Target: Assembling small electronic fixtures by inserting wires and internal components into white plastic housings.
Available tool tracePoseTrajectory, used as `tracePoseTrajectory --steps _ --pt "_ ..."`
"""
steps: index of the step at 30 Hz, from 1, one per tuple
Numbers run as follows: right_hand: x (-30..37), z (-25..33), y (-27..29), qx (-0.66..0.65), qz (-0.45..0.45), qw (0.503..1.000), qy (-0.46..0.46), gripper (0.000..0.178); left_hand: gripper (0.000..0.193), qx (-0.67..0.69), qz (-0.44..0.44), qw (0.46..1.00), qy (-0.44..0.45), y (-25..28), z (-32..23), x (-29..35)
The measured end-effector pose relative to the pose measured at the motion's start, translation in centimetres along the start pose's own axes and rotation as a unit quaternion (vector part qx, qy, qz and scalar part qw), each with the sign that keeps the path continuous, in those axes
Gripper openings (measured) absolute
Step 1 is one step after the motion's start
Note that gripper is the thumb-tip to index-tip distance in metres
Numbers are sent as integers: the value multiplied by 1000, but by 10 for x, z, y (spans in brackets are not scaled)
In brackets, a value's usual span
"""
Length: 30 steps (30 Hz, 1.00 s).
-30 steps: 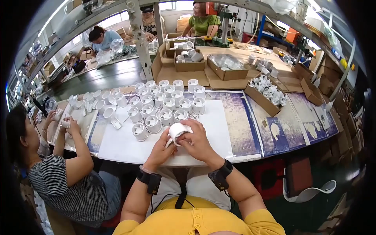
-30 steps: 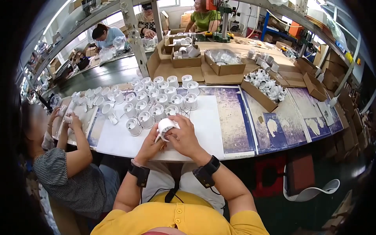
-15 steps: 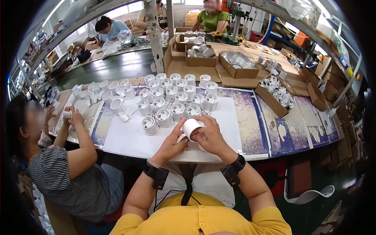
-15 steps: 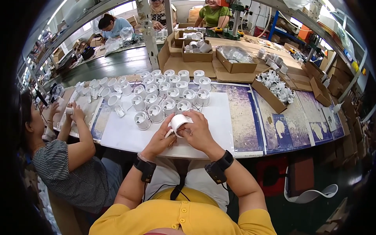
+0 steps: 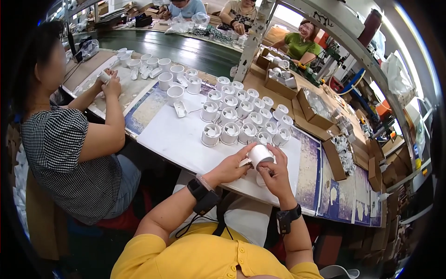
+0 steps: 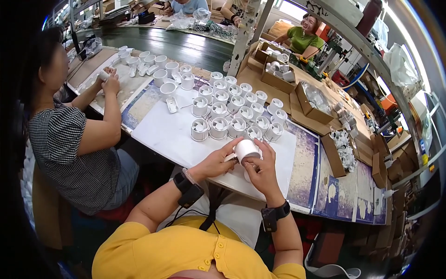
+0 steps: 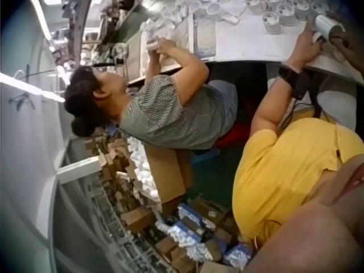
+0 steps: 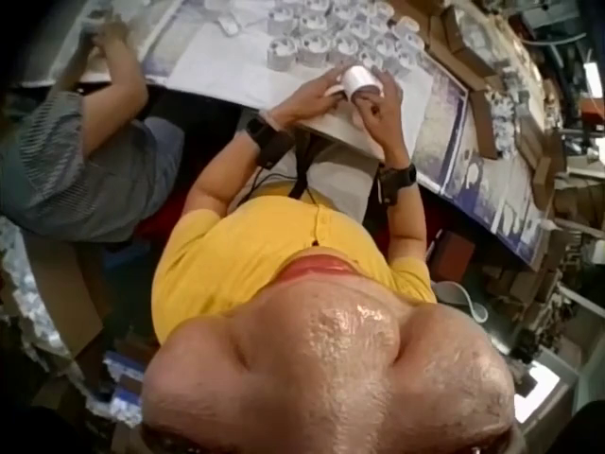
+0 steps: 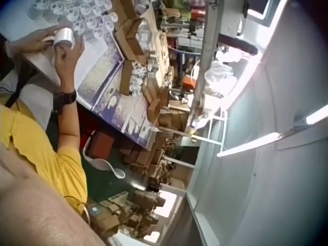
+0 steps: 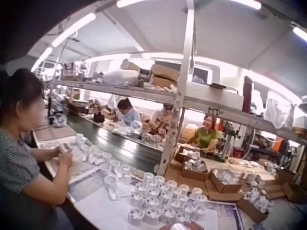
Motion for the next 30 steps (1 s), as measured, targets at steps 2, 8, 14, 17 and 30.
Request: tracePoseTrajectory --steps 2,8,14,17,30 --pt "2 -2 2 7 4 1000 -1 14 73 13 17 1000 1 -1 1 -1" --pt "-3 -12 -2 -132 25 983 -124 16 73 -32 7 997 -63 0 2 -3" --pt "3 -12 1 -106 -9 989 -104 22 73 27 55 997 -48 -2 -13 0" --pt "-1 -5 1 -9 2 1000 -26 28 72 15 36 998 -45 -6 0 6" --pt "-1 1 -6 -59 -35 997 -38 25 72 -68 -7 996 -58 -2 -6 3"
Point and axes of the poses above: each hand's wrist, its own x-axis away from the middle knuckle, its own y-axis out of the back of the hand, z = x × y, the point moved 5 cm from there along -x, towards the middle knuckle, and after that the axes turned 9 degrees about y, right-handed, at the moved point
